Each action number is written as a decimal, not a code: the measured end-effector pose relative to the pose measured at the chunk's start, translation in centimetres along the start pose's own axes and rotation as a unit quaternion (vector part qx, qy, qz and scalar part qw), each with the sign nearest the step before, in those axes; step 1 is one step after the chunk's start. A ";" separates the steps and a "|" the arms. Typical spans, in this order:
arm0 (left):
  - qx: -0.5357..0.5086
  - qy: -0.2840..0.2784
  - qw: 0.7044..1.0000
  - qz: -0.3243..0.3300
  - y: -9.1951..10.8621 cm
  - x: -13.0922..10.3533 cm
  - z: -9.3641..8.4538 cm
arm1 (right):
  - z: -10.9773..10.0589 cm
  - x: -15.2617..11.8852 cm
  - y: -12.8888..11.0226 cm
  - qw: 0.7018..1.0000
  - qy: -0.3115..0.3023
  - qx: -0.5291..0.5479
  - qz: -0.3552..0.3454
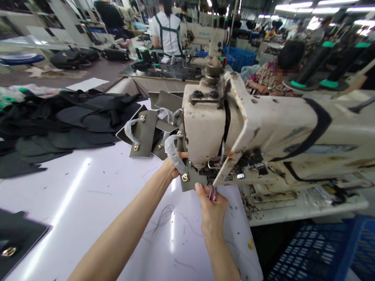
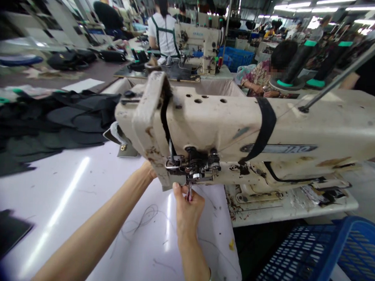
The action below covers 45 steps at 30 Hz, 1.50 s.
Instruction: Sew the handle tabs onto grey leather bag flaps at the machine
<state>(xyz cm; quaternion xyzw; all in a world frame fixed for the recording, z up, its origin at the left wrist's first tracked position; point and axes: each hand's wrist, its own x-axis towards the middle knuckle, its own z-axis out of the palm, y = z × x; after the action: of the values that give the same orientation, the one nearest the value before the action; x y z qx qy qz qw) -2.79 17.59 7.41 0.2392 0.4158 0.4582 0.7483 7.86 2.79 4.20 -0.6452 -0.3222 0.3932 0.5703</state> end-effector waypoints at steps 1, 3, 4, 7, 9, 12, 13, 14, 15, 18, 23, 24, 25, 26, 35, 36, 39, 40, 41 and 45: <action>-0.001 -0.002 1.000 -0.006 0.0 0.0 0.0 | 0.2 -0.3 -0.1 1.000 0.001 0.002 0.002; -0.012 -0.005 1.000 -0.024 -0.1 0.2 -0.2 | 0.6 -0.6 -0.2 1.000 0.008 0.014 0.013; -0.018 -0.006 0.999 -0.034 -0.2 0.2 -0.3 | 0.8 -0.6 -0.2 0.999 0.015 0.023 0.020; -0.030 -0.015 0.999 -0.042 -0.5 0.4 -0.6 | 1.4 -0.6 0.1 0.997 0.034 0.049 0.038; -0.028 -0.018 0.999 -0.026 -0.7 0.5 -0.7 | 1.7 -0.6 0.4 0.996 0.043 0.058 0.045; -0.017 -0.006 1.000 -0.003 -0.8 0.4 -0.7 | 2.0 -0.6 0.7 0.996 0.057 0.061 0.040; -0.013 -0.002 1.000 -0.004 -0.8 0.4 -0.8 | 2.0 -0.6 0.7 0.996 0.060 0.062 0.036; -0.010 0.000 1.000 -0.005 -0.7 0.3 -0.8 | 2.1 -0.6 0.7 0.996 0.062 0.063 0.033; -0.010 0.000 1.000 -0.003 -0.7 0.4 -0.8 | 2.2 -0.5 0.6 0.995 0.063 0.064 0.032; -0.027 0.000 0.999 0.027 -0.7 0.5 -1.2 | 2.5 -0.2 0.2 0.995 0.066 0.073 0.033; -0.048 -0.009 0.998 0.037 -0.7 0.9 -1.8 | 3.3 0.0 -0.5 0.990 0.079 0.107 0.037; -0.051 -0.005 0.998 0.038 -0.7 0.9 -1.8 | 3.5 0.0 -0.6 0.990 0.082 0.112 0.039; -0.054 0.000 0.998 0.039 -0.6 0.8 -1.8 | 3.6 0.0 -0.7 0.989 0.084 0.115 0.038; -0.058 0.006 0.997 0.042 -0.6 0.8 -1.8 | 3.7 0.0 -0.8 0.989 0.085 0.117 0.037; -0.057 0.007 0.997 0.050 -0.9 0.1 -2.1 | 3.8 -0.2 -0.5 0.991 0.065 0.116 0.025; -0.057 0.011 0.997 0.052 -1.1 0.0 -2.2 | 3.8 -0.2 -0.4 0.991 0.068 0.116 0.026; -0.066 0.029 0.996 0.062 -1.4 -0.2 -2.6 | 3.8 -0.1 -0.4 0.990 0.076 0.110 0.034; -0.070 0.037 0.995 0.063 -1.5 -0.3 -2.7 | 3.8 0.0 -0.4 0.991 0.075 0.108 0.037; -0.074 0.044 0.994 0.062 -1.6 -0.5 -2.7 | 3.7 0.0 -0.5 0.991 0.075 0.108 0.039; -0.094 0.085 0.990 0.068 -2.1 -1.5 -2.9 | 3.6 0.1 -0.8 0.990 0.080 0.114 0.031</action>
<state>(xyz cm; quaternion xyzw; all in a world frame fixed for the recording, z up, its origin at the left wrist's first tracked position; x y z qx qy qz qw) -4.57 15.26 4.92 0.1554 0.4159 0.5637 0.6965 4.76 4.70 4.85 -0.6147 -0.2086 0.3923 0.6517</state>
